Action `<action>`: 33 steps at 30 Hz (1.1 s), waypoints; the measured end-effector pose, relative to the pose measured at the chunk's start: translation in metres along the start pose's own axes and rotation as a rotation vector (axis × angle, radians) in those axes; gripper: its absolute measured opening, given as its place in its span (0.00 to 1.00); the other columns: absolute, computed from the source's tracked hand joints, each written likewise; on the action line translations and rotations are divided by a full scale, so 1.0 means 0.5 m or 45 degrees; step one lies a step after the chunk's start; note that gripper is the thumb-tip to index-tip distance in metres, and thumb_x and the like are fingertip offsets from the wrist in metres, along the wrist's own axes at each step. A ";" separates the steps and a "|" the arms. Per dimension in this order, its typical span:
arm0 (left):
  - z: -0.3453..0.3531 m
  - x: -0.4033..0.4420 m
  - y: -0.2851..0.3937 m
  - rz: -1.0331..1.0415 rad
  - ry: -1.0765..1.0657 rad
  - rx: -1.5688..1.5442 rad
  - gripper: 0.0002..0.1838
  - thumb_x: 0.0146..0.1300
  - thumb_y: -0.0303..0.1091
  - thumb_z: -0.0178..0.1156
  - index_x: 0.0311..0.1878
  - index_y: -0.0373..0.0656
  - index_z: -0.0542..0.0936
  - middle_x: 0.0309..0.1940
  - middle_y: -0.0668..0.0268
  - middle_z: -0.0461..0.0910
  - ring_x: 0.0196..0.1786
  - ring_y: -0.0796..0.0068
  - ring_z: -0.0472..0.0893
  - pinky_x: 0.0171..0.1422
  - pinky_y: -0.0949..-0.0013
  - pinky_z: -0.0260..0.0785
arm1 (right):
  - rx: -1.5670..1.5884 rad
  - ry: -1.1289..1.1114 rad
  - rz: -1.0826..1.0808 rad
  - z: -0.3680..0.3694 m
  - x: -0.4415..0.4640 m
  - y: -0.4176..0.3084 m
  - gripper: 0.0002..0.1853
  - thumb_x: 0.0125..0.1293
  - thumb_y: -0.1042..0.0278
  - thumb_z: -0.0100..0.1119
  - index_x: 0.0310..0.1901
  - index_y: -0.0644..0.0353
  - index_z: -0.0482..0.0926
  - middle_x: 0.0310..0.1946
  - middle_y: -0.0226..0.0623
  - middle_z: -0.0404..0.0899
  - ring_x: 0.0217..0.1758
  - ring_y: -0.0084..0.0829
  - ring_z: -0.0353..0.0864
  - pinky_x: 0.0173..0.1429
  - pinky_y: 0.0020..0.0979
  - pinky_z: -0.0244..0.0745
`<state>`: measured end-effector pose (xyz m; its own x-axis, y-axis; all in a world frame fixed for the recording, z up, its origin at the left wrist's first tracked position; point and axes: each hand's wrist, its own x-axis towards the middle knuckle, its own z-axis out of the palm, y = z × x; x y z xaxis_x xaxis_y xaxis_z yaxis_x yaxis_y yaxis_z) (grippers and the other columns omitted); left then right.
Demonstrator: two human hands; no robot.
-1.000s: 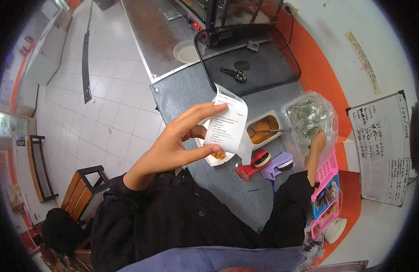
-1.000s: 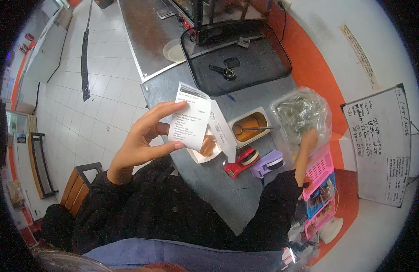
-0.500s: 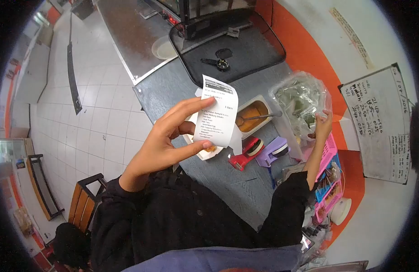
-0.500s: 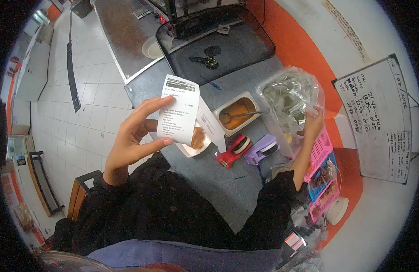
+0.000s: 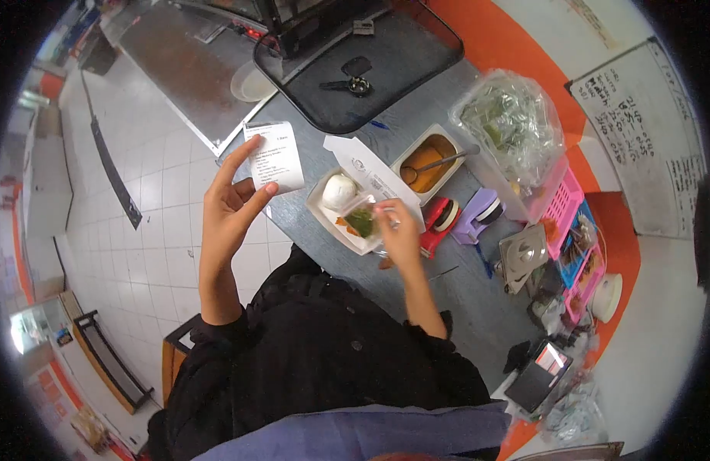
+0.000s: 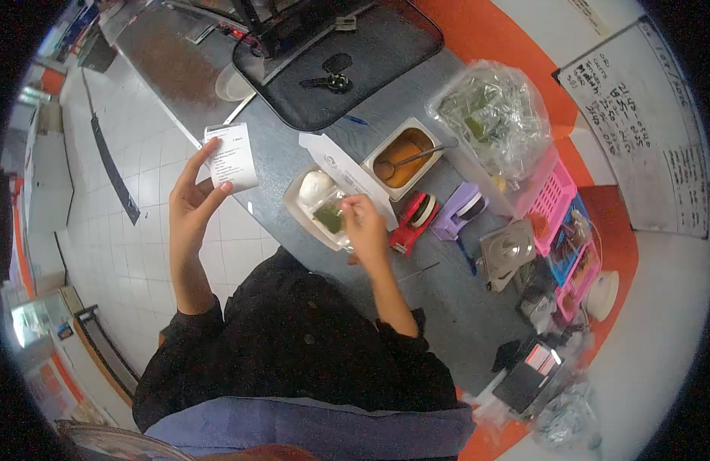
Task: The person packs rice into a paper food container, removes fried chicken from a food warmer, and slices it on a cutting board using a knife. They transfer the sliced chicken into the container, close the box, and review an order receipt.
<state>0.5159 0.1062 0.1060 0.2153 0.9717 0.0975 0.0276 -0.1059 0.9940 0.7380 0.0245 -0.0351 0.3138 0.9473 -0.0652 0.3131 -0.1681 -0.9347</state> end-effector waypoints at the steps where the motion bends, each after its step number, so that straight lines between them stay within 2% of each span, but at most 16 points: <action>1: -0.010 0.009 -0.010 -0.025 -0.013 -0.015 0.30 0.53 0.21 0.61 0.61 0.36 0.64 0.58 0.53 0.66 0.47 0.64 0.78 0.49 0.66 0.73 | 0.009 0.057 0.065 0.042 -0.003 0.022 0.10 0.60 0.64 0.56 0.38 0.62 0.74 0.33 0.43 0.80 0.36 0.37 0.80 0.39 0.31 0.71; 5: -0.055 0.056 -0.028 -0.067 -0.123 -0.039 0.29 0.54 0.22 0.60 0.61 0.37 0.65 0.58 0.54 0.66 0.44 0.66 0.79 0.48 0.68 0.73 | -0.271 0.166 -0.077 0.140 -0.002 0.108 0.11 0.59 0.65 0.57 0.39 0.62 0.75 0.33 0.41 0.78 0.39 0.35 0.77 0.44 0.31 0.70; 8: -0.099 0.089 -0.048 -0.033 -0.149 -0.026 0.29 0.54 0.22 0.60 0.61 0.37 0.65 0.57 0.55 0.66 0.45 0.68 0.78 0.48 0.70 0.72 | -0.071 0.278 0.098 0.105 0.003 0.076 0.10 0.59 0.65 0.56 0.39 0.62 0.74 0.31 0.37 0.78 0.39 0.30 0.75 0.45 0.29 0.69; 10: -0.123 0.109 -0.060 -0.041 -0.163 -0.050 0.28 0.54 0.22 0.60 0.60 0.36 0.65 0.57 0.55 0.66 0.45 0.68 0.78 0.48 0.70 0.72 | -0.068 0.322 0.069 0.077 0.010 0.090 0.11 0.60 0.66 0.55 0.42 0.60 0.72 0.35 0.36 0.75 0.39 0.27 0.74 0.44 0.27 0.68; 12: -0.140 0.127 -0.077 -0.052 -0.188 -0.071 0.28 0.55 0.21 0.60 0.60 0.36 0.65 0.57 0.55 0.67 0.45 0.69 0.78 0.48 0.71 0.72 | 0.631 0.266 0.390 0.065 0.010 0.071 0.15 0.60 0.66 0.54 0.47 0.58 0.68 0.38 0.35 0.70 0.38 0.26 0.73 0.44 0.26 0.68; 13: -0.145 0.133 -0.089 -0.065 -0.218 -0.057 0.28 0.55 0.21 0.59 0.60 0.36 0.65 0.56 0.55 0.67 0.44 0.71 0.78 0.48 0.73 0.71 | 0.702 0.234 0.401 0.071 0.012 0.071 0.18 0.57 0.72 0.55 0.50 0.57 0.65 0.40 0.35 0.67 0.38 0.27 0.73 0.41 0.25 0.70; 17: -0.145 0.158 -0.103 -0.111 -0.373 -0.104 0.27 0.56 0.20 0.58 0.61 0.36 0.65 0.54 0.57 0.70 0.42 0.76 0.78 0.47 0.77 0.70 | 0.503 0.149 0.392 0.163 0.025 0.084 0.24 0.49 0.84 0.53 0.50 0.58 0.65 0.39 0.37 0.69 0.42 0.27 0.74 0.39 0.24 0.74; 20: -0.135 0.161 -0.120 -0.133 -0.501 -0.141 0.27 0.57 0.20 0.57 0.61 0.36 0.64 0.52 0.60 0.72 0.40 0.80 0.77 0.44 0.80 0.68 | 0.344 0.171 0.221 0.218 0.019 0.197 0.24 0.50 0.83 0.53 0.51 0.57 0.66 0.39 0.39 0.72 0.43 0.28 0.75 0.41 0.24 0.74; 22: -0.130 0.161 -0.135 -0.158 -0.605 -0.120 0.27 0.57 0.20 0.57 0.61 0.37 0.64 0.50 0.61 0.73 0.38 0.82 0.77 0.40 0.82 0.67 | 0.420 0.181 0.274 0.216 0.011 0.172 0.23 0.50 0.82 0.55 0.51 0.57 0.68 0.36 0.38 0.74 0.42 0.27 0.76 0.41 0.25 0.73; 24: -0.114 0.148 -0.169 -0.248 -0.743 -0.114 0.28 0.56 0.20 0.57 0.62 0.39 0.64 0.46 0.63 0.74 0.34 0.85 0.75 0.36 0.83 0.66 | 0.221 0.195 0.012 0.214 0.011 0.172 0.19 0.53 0.86 0.53 0.48 0.63 0.68 0.39 0.37 0.70 0.40 0.28 0.77 0.43 0.26 0.75; 26: -0.074 0.123 -0.252 -0.284 -0.863 -0.121 0.24 0.56 0.20 0.57 0.58 0.41 0.68 0.44 0.66 0.74 0.29 0.88 0.73 0.34 0.84 0.65 | 0.027 0.490 -0.015 0.192 -0.003 0.105 0.15 0.53 0.82 0.55 0.45 0.62 0.71 0.35 0.36 0.72 0.37 0.29 0.76 0.41 0.26 0.73; 27: -0.056 0.116 -0.283 -0.214 -0.903 -0.054 0.22 0.56 0.20 0.57 0.55 0.41 0.70 0.44 0.66 0.74 0.29 0.88 0.73 0.33 0.83 0.65 | -0.171 0.718 -0.057 0.184 -0.008 0.074 0.12 0.54 0.78 0.56 0.42 0.61 0.74 0.32 0.36 0.74 0.33 0.30 0.76 0.38 0.27 0.71; 29: -0.026 0.097 -0.334 -0.139 -0.967 0.009 0.19 0.56 0.21 0.57 0.53 0.41 0.72 0.44 0.66 0.74 0.28 0.87 0.72 0.33 0.83 0.65 | -0.218 0.891 -0.009 0.168 -0.040 0.061 0.10 0.55 0.78 0.56 0.40 0.61 0.74 0.31 0.36 0.73 0.32 0.31 0.76 0.37 0.28 0.71; 30: -0.010 0.088 -0.356 0.041 -1.021 0.032 0.18 0.55 0.20 0.57 0.51 0.40 0.73 0.44 0.64 0.74 0.29 0.84 0.73 0.33 0.81 0.66 | -0.267 1.040 0.026 0.156 -0.060 0.060 0.09 0.55 0.77 0.55 0.39 0.61 0.75 0.30 0.36 0.72 0.30 0.32 0.75 0.37 0.28 0.71; 31: 0.004 0.081 -0.378 0.226 -1.069 0.050 0.17 0.55 0.20 0.57 0.49 0.40 0.74 0.45 0.62 0.74 0.30 0.81 0.74 0.33 0.79 0.68 | -0.289 1.088 0.123 0.149 -0.084 0.066 0.11 0.54 0.78 0.55 0.41 0.61 0.74 0.31 0.37 0.71 0.34 0.32 0.75 0.38 0.30 0.71; 33: 0.025 0.067 -0.436 0.245 -1.212 0.200 0.17 0.55 0.21 0.57 0.50 0.40 0.74 0.45 0.59 0.73 0.31 0.76 0.76 0.35 0.76 0.69 | -0.404 1.257 0.128 0.143 -0.113 0.109 0.15 0.53 0.79 0.57 0.44 0.60 0.73 0.35 0.37 0.72 0.35 0.29 0.74 0.36 0.27 0.70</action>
<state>0.5293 0.1594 -0.1081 0.9244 0.3658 0.1079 0.0242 -0.3387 0.9406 0.6734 -0.0184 -0.1071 0.9005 0.3041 0.3108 0.4214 -0.4335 -0.7966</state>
